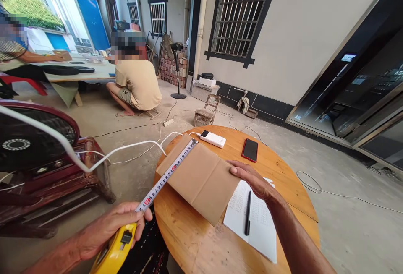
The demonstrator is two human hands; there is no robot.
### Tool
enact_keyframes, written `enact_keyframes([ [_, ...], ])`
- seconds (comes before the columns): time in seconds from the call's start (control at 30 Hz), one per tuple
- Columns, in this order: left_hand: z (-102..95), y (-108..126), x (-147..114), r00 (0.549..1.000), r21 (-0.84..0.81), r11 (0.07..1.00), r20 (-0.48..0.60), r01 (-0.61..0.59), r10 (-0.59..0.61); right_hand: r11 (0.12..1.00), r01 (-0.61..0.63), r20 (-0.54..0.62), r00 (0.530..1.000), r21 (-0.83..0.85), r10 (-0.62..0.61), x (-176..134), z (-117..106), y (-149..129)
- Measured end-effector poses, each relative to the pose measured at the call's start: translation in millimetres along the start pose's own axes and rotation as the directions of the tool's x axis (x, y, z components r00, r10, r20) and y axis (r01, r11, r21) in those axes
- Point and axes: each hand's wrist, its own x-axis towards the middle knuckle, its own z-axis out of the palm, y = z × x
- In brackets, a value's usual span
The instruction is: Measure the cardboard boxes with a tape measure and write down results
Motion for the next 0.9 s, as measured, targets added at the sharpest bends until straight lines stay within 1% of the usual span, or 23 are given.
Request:
enact_keyframes([
  [0.07, 1.1, 1, 0, 1.000, -0.002, 1.000, -0.008, -0.001, 0.001, 0.997, -0.022, 0.047, 0.999, 0.075, 0.018, 0, 0, 0],
  [0.13, 2.8, 2, -1, 1.000, -0.003, 1.000, -0.017, -0.005, 0.005, 0.993, -0.032, 0.068, 0.997, 0.116, 0.024, 1, 0, 0],
  [0.2, 4.2, 4, -5, 1.000, -0.010, 1.000, -0.004, -0.011, 0.011, 0.992, -0.039, 0.075, 0.997, 0.123, 0.029, 2, -2, -1],
  [0.27, 4.7, 6, -10, 1.000, -0.032, 0.999, 0.013, -0.012, 0.012, 0.994, -0.053, 0.049, 0.998, 0.101, 0.048, 2, -6, -4],
  [0.37, 2.7, 5, -17, 1.000, -0.059, 0.998, 0.010, 0.008, -0.007, 0.996, -0.085, -0.054, 0.995, -0.008, 0.084, 4, -15, -10],
  [0.47, -1.1, -3, -22, 0.999, -0.057, 0.998, -0.027, 0.024, -0.026, 0.980, -0.140, -0.190, 0.976, -0.143, 0.111, 8, -18, -17],
  [0.5, -2.3, -6, -23, 0.999, -0.059, 0.998, -0.043, 0.028, -0.031, 0.969, -0.146, -0.236, 0.967, -0.197, 0.098, 10, -17, -19],
  [0.57, -4.0, -14, -23, 0.997, -0.071, 0.997, -0.067, 0.032, -0.037, 0.933, -0.120, -0.307, 0.952, -0.339, 0.010, 14, -11, -20],
  [0.63, -5.2, -21, -22, 0.996, -0.094, 0.995, -0.078, 0.026, -0.034, 0.869, -0.066, -0.322, 0.940, -0.491, -0.110, 19, -3, -17],
  [0.7, -6.1, -27, -21, 0.996, -0.107, 0.994, -0.085, 0.018, -0.027, 0.812, -0.035, -0.302, 0.937, -0.583, -0.177, 24, 3, -11],
  [0.8, -7.6, -35, -19, 0.994, -0.122, 0.992, -0.099, 0.030, -0.042, 0.781, -0.027, -0.265, 0.947, -0.624, -0.180, 34, 0, -2],
  [0.9, -8.4, -42, -19, 0.991, -0.132, 0.990, -0.119, 0.039, -0.055, 0.767, -0.024, -0.238, 0.956, -0.641, -0.169, 45, -11, 1],
])
